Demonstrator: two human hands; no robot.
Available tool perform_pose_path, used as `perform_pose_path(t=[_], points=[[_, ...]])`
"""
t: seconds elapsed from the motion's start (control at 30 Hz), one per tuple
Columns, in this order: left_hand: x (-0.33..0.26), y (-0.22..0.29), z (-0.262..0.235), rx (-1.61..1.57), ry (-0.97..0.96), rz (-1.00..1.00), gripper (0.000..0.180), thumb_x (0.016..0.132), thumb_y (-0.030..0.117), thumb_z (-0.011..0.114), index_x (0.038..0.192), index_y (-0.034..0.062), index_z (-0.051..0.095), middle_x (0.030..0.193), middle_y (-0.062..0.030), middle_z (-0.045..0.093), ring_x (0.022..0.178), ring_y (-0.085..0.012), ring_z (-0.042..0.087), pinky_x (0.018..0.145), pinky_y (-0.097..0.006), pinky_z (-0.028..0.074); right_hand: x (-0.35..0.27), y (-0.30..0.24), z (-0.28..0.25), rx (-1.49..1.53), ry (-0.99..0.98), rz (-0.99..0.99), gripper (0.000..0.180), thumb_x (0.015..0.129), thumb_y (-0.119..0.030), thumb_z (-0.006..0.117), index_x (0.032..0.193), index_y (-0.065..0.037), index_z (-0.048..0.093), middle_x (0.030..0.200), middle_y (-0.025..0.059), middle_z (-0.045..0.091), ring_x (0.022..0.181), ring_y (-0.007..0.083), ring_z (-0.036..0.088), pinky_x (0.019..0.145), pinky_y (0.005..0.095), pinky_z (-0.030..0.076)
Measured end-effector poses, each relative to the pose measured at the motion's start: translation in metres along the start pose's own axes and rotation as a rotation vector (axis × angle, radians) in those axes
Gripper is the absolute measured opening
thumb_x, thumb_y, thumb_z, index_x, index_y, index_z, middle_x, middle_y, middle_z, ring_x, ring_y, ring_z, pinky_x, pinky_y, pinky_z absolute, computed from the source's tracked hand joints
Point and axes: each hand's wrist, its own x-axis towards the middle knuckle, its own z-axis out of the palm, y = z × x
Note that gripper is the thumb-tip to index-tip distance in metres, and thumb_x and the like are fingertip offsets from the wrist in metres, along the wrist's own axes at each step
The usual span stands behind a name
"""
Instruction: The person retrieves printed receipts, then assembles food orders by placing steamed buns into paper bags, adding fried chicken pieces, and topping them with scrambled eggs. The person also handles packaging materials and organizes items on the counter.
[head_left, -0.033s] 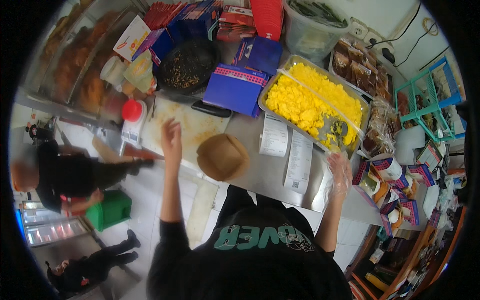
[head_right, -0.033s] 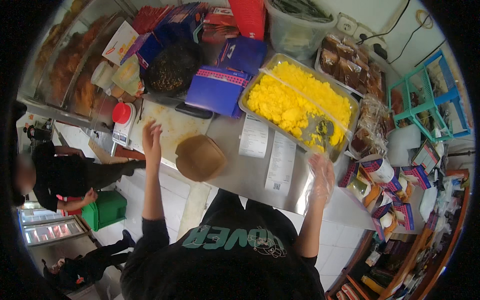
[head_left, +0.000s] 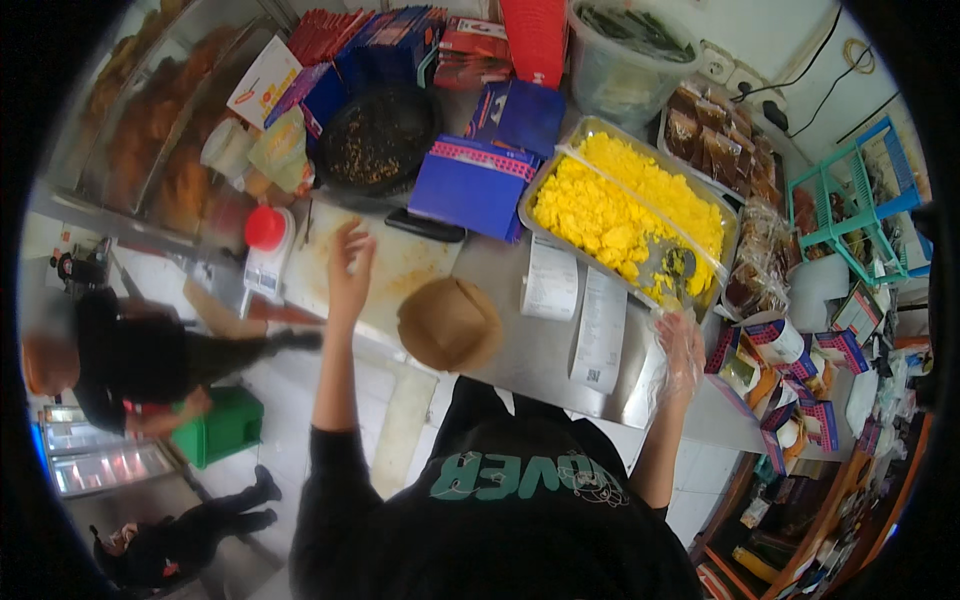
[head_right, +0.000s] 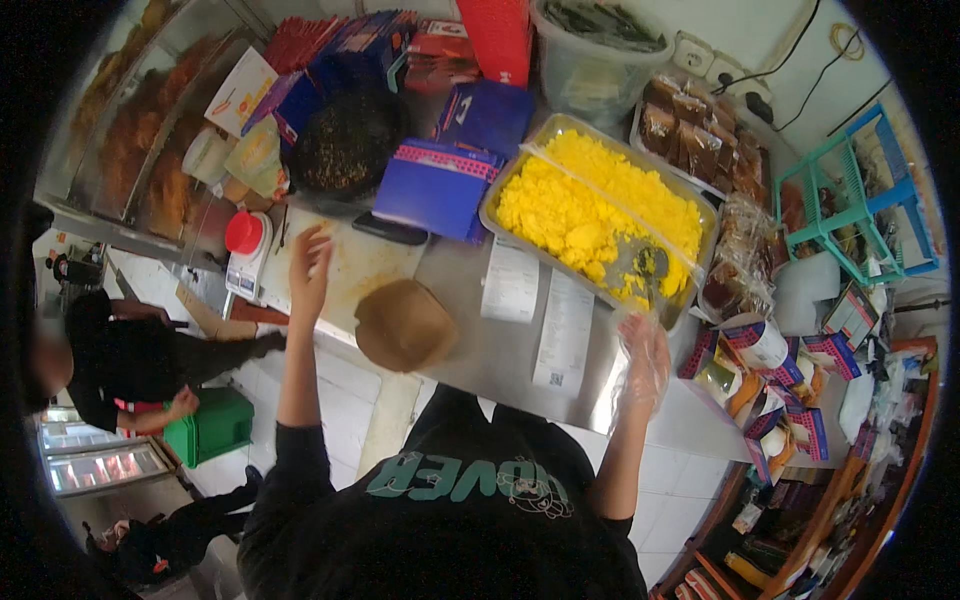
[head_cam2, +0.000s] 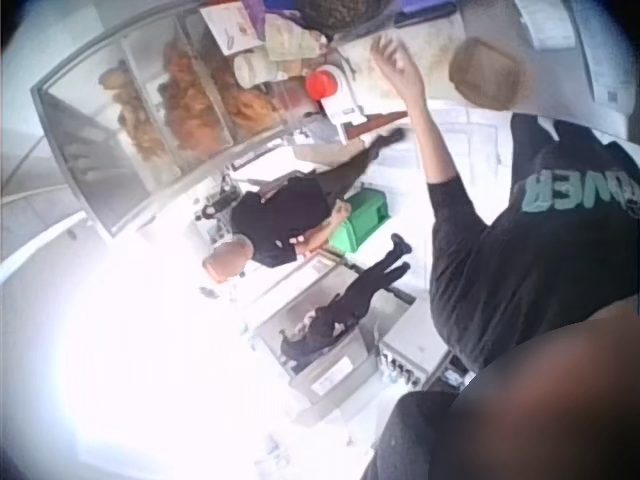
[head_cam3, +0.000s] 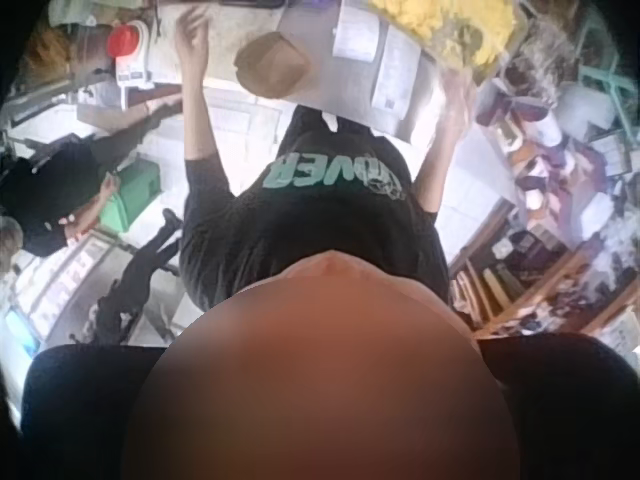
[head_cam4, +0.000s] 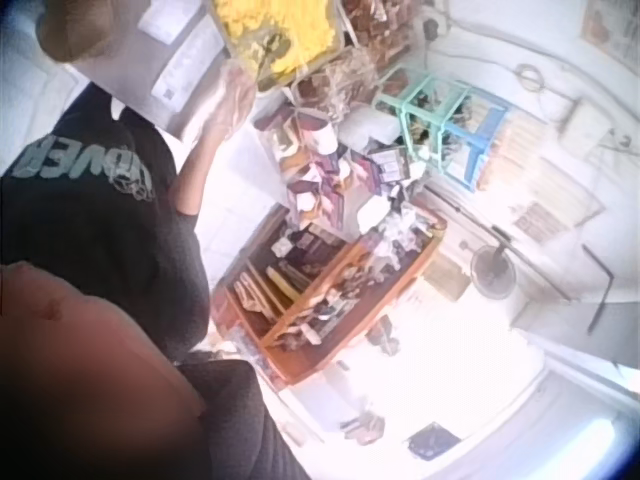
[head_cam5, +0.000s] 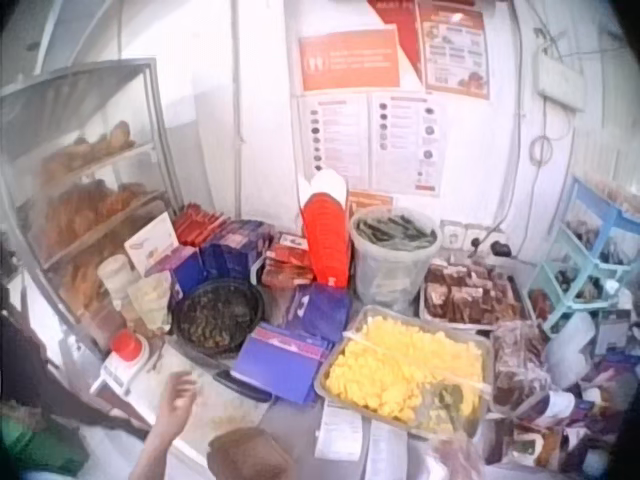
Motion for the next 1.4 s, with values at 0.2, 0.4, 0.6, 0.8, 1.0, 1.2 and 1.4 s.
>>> perform_pose_path(t=[0.2, 0.4, 0.6, 0.8, 1.0, 1.2, 1.4], points=[[0.184, -0.004, 0.088, 0.408, -0.423, 0.431, 0.051, 0.084, 0.036, 0.072, 0.121, 0.0031, 0.061, 0.114, -0.0199, 0.063, 0.107, -0.0340, 0.061, 0.091, -0.044, 0.048, -0.022, -0.004, 0.054, 0.032, 0.080, 0.005, 0.039, 0.095, -0.032, 0.064, 0.115, 0.001, 0.061, 0.105, 0.0116, 0.068, 0.087, 0.0187, 0.065, 0.084, 0.0304, 0.048], [0.273, 0.015, 0.171, 0.778, -1.013, 0.204, 0.090, 0.062, 0.071, 0.074, 0.121, 0.0040, 0.062, 0.128, -0.0205, 0.060, 0.118, -0.0390, 0.057, 0.100, -0.050, 0.043, -0.051, -0.014, 0.084, -0.055, 0.080, -0.047, 0.033, 0.097, -0.027, 0.062, 0.115, 0.001, 0.061, 0.104, 0.0113, 0.068, 0.087, 0.0163, 0.064, 0.084, 0.0306, 0.048], [0.260, 0.006, 0.160, 0.978, -0.943, 0.259, 0.095, 0.060, 0.062, 0.081, 0.132, 0.0077, 0.053, 0.124, -0.0191, 0.063, 0.121, -0.0391, 0.054, 0.103, -0.055, 0.037, -0.081, -0.002, 0.068, -0.085, 0.193, -0.056, 0.034, 0.097, -0.028, 0.062, 0.113, 0.002, 0.061, 0.103, 0.0108, 0.066, 0.084, 0.0163, 0.063, 0.081, 0.0288, 0.049], [0.250, 0.037, 0.112, 0.906, -0.828, 0.376, 0.058, 0.057, 0.047, 0.086, 0.100, 0.0107, 0.072, 0.105, -0.0111, 0.069, 0.107, -0.0352, 0.059, 0.096, -0.056, 0.038, -0.086, -0.021, 0.088, 0.016, 0.278, -0.076, 0.034, 0.096, -0.028, 0.062, 0.112, 0.002, 0.061, 0.103, 0.0106, 0.066, 0.083, 0.0155, 0.063, 0.081, 0.0284, 0.050], [0.184, 0.150, 0.042, 0.226, -0.659, 0.708, 0.018, 0.072, 0.017, 0.080, 0.081, 0.0040, 0.072, 0.079, -0.0126, 0.065, 0.077, -0.0292, 0.063, 0.068, -0.038, 0.049, -0.098, -0.090, 0.167, -0.273, -0.110, -0.934, 0.017, 0.092, -0.008, 0.061, 0.108, -0.004, 0.062, 0.108, 0.0139, 0.066, 0.104, 0.0256, 0.063, 0.098, 0.0402, 0.047], [0.078, 0.204, 0.012, 0.064, -0.562, 1.061, 0.018, 0.069, 0.009, 0.080, 0.085, 0.0058, 0.073, 0.078, -0.0073, 0.064, 0.071, -0.0219, 0.063, 0.061, -0.033, 0.049, -0.088, -0.093, 0.206, -0.179, 0.004, -0.571, 0.036, 0.088, -0.019, 0.068, 0.119, -0.002, 0.059, 0.127, 0.0183, 0.059, 0.122, 0.0316, 0.055, 0.105, 0.0396, 0.041], [0.008, 0.227, 0.016, -0.029, -0.533, 1.728, 0.032, 0.062, 0.013, 0.068, 0.094, 0.0113, 0.074, 0.080, 0.0023, 0.059, 0.068, -0.0164, 0.057, 0.055, -0.028, 0.047, -0.050, -0.038, 0.134, -0.200, -0.384, -0.646, 0.046, 0.089, -0.023, 0.068, 0.129, -0.002, 0.057, 0.128, 0.0157, 0.059, 0.115, 0.0229, 0.059, 0.097, 0.0362, 0.048]])
